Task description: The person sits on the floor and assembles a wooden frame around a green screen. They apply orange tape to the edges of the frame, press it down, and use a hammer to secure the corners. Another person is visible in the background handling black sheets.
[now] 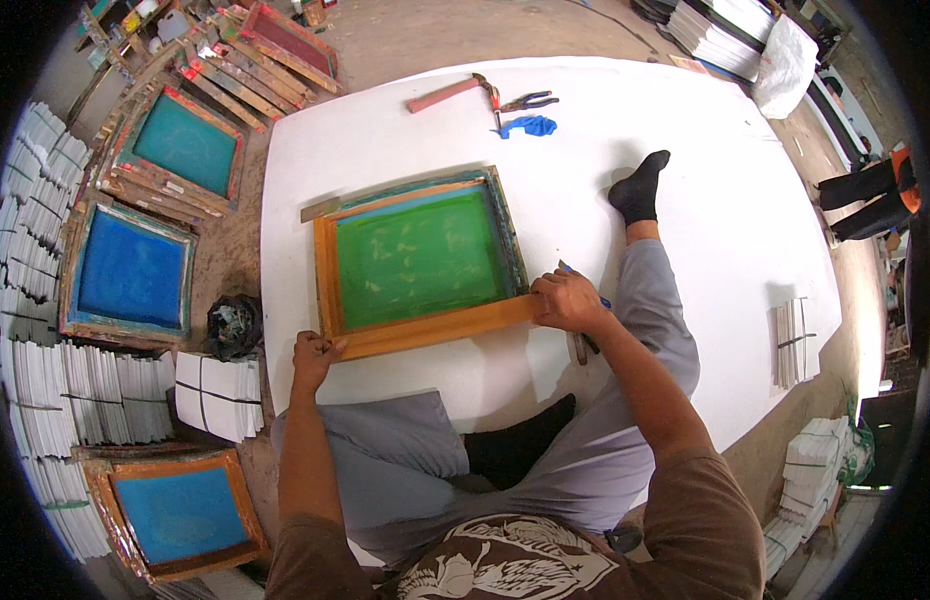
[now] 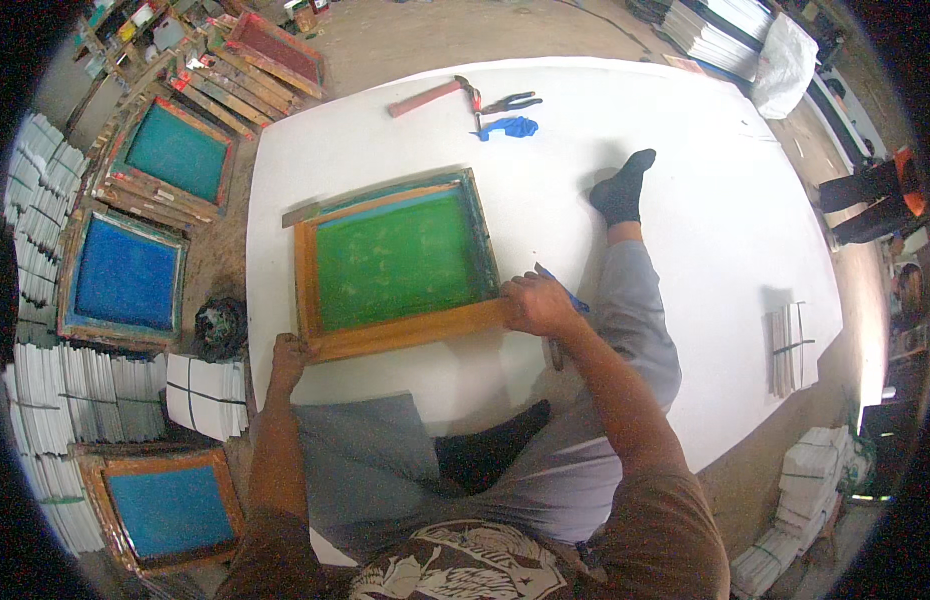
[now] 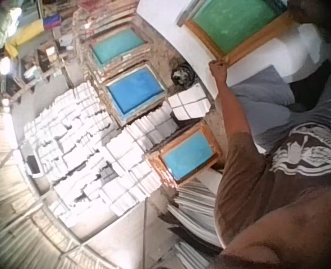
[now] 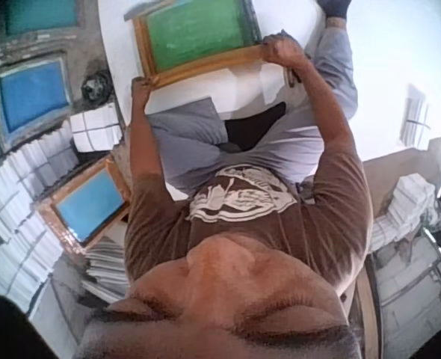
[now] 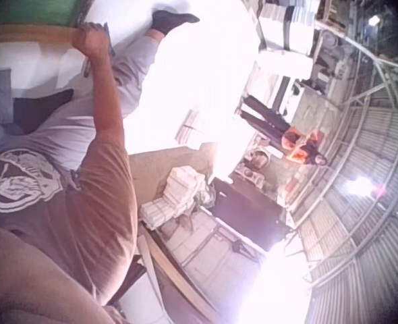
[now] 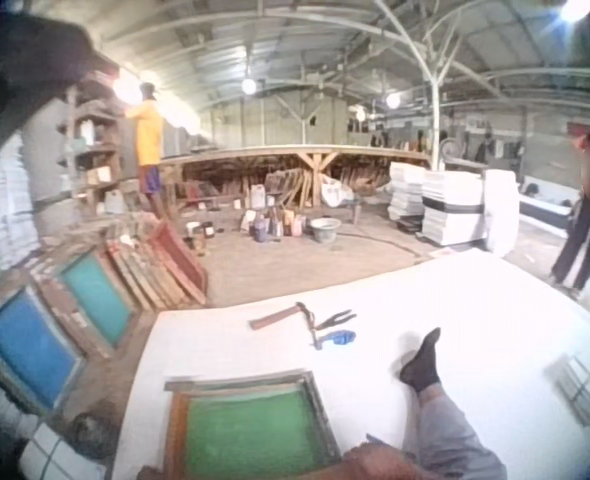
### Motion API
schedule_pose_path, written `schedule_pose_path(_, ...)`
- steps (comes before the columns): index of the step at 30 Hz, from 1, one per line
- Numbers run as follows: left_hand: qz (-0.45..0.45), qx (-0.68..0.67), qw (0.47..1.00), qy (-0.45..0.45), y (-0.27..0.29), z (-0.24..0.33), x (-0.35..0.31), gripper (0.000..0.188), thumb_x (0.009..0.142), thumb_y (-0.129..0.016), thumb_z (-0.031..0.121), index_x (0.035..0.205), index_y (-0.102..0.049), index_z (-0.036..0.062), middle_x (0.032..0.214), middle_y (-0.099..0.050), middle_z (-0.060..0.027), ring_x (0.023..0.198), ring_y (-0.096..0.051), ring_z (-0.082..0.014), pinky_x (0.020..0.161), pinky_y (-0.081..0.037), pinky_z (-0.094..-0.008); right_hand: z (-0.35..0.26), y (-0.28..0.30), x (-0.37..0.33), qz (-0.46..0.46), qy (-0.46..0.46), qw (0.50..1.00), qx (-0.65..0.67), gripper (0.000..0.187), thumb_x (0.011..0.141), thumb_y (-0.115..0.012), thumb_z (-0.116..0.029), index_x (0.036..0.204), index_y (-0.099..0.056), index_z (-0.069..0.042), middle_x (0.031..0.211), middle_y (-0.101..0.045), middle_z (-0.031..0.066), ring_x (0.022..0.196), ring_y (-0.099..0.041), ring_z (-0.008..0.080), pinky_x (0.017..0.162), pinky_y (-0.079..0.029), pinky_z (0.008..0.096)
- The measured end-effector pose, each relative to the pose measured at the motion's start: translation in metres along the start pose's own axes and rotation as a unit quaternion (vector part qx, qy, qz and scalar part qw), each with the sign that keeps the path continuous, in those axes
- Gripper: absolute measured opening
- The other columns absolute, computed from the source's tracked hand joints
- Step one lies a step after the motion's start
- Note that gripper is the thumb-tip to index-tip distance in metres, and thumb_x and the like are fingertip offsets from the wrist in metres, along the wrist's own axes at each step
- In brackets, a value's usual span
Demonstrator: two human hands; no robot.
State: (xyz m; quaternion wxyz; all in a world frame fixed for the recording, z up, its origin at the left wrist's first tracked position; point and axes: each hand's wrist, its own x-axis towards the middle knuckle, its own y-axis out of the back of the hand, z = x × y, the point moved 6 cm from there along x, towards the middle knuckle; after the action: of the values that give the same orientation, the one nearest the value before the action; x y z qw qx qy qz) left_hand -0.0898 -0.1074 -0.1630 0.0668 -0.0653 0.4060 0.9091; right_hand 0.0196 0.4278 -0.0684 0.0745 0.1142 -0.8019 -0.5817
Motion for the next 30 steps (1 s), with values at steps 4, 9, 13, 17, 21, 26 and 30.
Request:
schedule_pose_path(4,0.013,0.061,0.998,-0.001,0.002,0.016,-0.004,0.051,0.077,-0.088,0.046,0.082,-0.069,-0.0003,0.115,-0.058,-0.0141,0.101,-0.062,-0.0304,0.089,-0.052,-0.0402,-0.004,-0.01,0.007,-0.04,-0.023,0.994,-0.1,0.041,0.074,-0.081,-0.033,0.107,-0.067,-0.013,0.104,-0.071,0.0077,0.104,-0.067,0.0305,0.103,-0.047,0.0509)
schedule_pose_path(9,0.025,0.133,0.99,-0.034,0.004,0.014,-0.003,0.054,0.08,-0.083,0.053,0.083,-0.072,0.0006,0.116,-0.058,-0.0147,0.103,-0.062,-0.031,0.09,-0.052,-0.0416,-0.011,-0.019,0.02,-0.106,-0.042,0.981,-0.158,0.038,0.078,-0.077,-0.026,0.111,-0.068,-0.012,0.104,-0.072,0.0067,0.109,-0.066,0.0285,0.1,-0.048,0.0515)
schedule_pose_path(13,0.018,0.104,0.994,-0.015,-0.002,0.028,-0.006,0.055,0.083,-0.08,0.055,0.086,-0.074,0.001,0.114,-0.059,-0.0163,0.103,-0.063,-0.0323,0.09,-0.052,-0.0441,-0.006,-0.025,0.022,-0.12,-0.06,0.972,-0.192,0.041,0.074,-0.08,-0.028,0.109,-0.068,-0.008,0.11,-0.073,0.0083,0.111,-0.066,0.0289,0.107,-0.046,0.0475)
schedule_pose_path(17,0.019,0.125,0.992,-0.002,-0.001,0.015,-0.004,0.055,0.083,-0.079,0.057,0.087,-0.076,0.0019,0.114,-0.06,-0.0172,0.102,-0.064,-0.0338,0.089,-0.052,-0.045,-0.011,-0.03,0.028,-0.127,-0.077,0.967,-0.207,0.045,0.076,-0.079,-0.028,0.113,-0.066,-0.007,0.113,-0.072,0.0096,0.116,-0.063,0.0302,0.111,-0.043,0.0485)
schedule_pose_path(21,0.046,0.113,0.992,-0.024,0.008,0.03,-0.011,0.055,0.082,-0.079,0.057,0.089,-0.077,0.0028,0.116,-0.061,-0.0171,0.103,-0.064,-0.0352,0.091,-0.053,-0.046,-0.019,-0.029,0.026,-0.137,-0.088,0.967,-0.195,0.051,0.076,-0.081,-0.029,0.119,-0.064,-0.006,0.115,-0.072,0.0118,0.12,-0.06,0.0323,0.112,-0.042,0.0485)
schedule_pose_path(26,0.035,0.164,0.986,-0.018,0.003,0.048,-0.004,0.046,0.083,-0.079,0.055,0.097,-0.081,0.0115,0.115,-0.06,-0.0171,0.103,-0.064,-0.0368,0.092,-0.053,-0.0469,0.013,-0.051,0.01,-0.073,-0.114,0.978,-0.157,0.082,0.071,-0.088,-0.034,0.139,-0.052,-0.006,0.123,-0.068,0.0149,0.129,-0.055,0.0358,0.116,-0.037,0.0509)
schedule_pose_path(30,0.031,0.199,0.979,-0.023,0.01,0.031,-0.015,0.045,0.085,-0.078,0.051,0.108,-0.08,0.013,0.118,-0.058,-0.0166,0.104,-0.064,-0.0364,0.091,-0.053,-0.0481,-0.028,-0.005,0.012,-0.037,-0.015,0.994,-0.097,0.097,0.072,-0.089,-0.037,0.152,-0.04,-0.016,0.132,-0.061,0.0165,0.131,-0.052,0.0364,0.116,-0.036,0.0523)
